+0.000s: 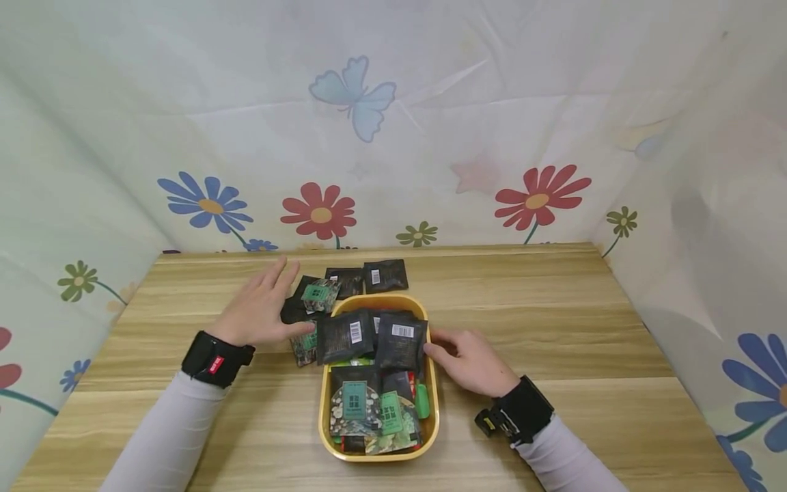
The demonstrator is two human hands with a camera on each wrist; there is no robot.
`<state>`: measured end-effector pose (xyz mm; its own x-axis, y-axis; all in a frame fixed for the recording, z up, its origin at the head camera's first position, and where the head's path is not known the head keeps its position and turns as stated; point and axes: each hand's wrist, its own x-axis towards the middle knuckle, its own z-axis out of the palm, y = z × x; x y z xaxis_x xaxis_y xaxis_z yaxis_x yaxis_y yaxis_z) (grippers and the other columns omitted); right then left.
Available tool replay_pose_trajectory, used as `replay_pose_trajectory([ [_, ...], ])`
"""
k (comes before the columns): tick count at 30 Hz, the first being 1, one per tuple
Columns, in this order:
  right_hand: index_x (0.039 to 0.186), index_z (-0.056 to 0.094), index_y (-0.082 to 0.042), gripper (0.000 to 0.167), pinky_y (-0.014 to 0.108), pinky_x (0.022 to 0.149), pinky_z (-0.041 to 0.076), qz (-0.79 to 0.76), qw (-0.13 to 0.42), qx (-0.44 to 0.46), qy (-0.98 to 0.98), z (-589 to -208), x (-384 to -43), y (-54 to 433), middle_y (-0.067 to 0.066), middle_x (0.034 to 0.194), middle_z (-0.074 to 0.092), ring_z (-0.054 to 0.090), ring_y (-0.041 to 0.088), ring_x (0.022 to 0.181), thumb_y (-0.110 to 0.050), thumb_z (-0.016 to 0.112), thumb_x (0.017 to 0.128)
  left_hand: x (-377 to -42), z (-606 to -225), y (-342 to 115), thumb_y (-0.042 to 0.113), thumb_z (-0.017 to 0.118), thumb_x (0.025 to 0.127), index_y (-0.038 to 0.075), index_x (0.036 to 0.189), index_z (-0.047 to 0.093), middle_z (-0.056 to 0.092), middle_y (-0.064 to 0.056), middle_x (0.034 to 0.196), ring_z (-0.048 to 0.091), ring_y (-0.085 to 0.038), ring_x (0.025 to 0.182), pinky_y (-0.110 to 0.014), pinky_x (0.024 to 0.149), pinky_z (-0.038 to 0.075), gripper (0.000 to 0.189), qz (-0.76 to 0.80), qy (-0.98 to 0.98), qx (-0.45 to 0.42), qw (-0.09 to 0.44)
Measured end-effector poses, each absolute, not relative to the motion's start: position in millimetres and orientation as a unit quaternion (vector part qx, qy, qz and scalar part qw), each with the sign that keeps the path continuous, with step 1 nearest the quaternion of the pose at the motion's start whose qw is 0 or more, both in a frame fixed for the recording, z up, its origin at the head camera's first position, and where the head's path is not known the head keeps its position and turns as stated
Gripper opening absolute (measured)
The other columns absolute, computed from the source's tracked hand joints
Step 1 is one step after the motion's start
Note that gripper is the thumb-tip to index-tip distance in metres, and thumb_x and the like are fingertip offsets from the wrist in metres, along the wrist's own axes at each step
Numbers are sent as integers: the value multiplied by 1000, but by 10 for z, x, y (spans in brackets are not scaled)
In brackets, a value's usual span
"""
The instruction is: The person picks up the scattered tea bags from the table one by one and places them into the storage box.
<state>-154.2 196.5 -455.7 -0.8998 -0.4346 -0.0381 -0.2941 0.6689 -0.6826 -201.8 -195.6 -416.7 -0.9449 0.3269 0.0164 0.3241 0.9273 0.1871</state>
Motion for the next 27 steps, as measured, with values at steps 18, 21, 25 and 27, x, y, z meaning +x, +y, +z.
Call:
replay_pose_trajectory([
  [18,128,72,-14,37,34,89,56,-353,97,-206,908,-4578,-1552,1971,-2,117,76,68,10,101,-39,55,106,-2429,-4606,-1862,50,69,94,8,165,23,27,-17,170,22,-45,157,-59,128,20,94,101,970,207,75],
  [21,129,72,-14,39,35,90,56,-350,100,-204,909,-4570,-1546,1971,-1,118,76,68,11,102,-40,55,106,-2437,-4595,-1848,49,69,94,10,165,24,32,-15,169,23,-44,157,-58,128,21,93,102,971,199,82],
  [25,130,71,-12,41,38,91,56,-347,102,-200,910,-4557,-1540,1965,0,119,75,68,12,105,-41,54,106,-2432,-4557,-1832,47,72,93,10,164,26,37,-15,166,30,-42,155,-57,127,24,92,104,972,194,83],
  [27,131,71,-11,41,39,92,57,-347,103,-199,911,-4553,-1539,1961,1,120,75,68,12,105,-40,54,106,-2429,-4545,-1832,45,74,92,10,164,27,39,-16,164,33,-42,153,-57,126,27,93,106,972,195,80],
])
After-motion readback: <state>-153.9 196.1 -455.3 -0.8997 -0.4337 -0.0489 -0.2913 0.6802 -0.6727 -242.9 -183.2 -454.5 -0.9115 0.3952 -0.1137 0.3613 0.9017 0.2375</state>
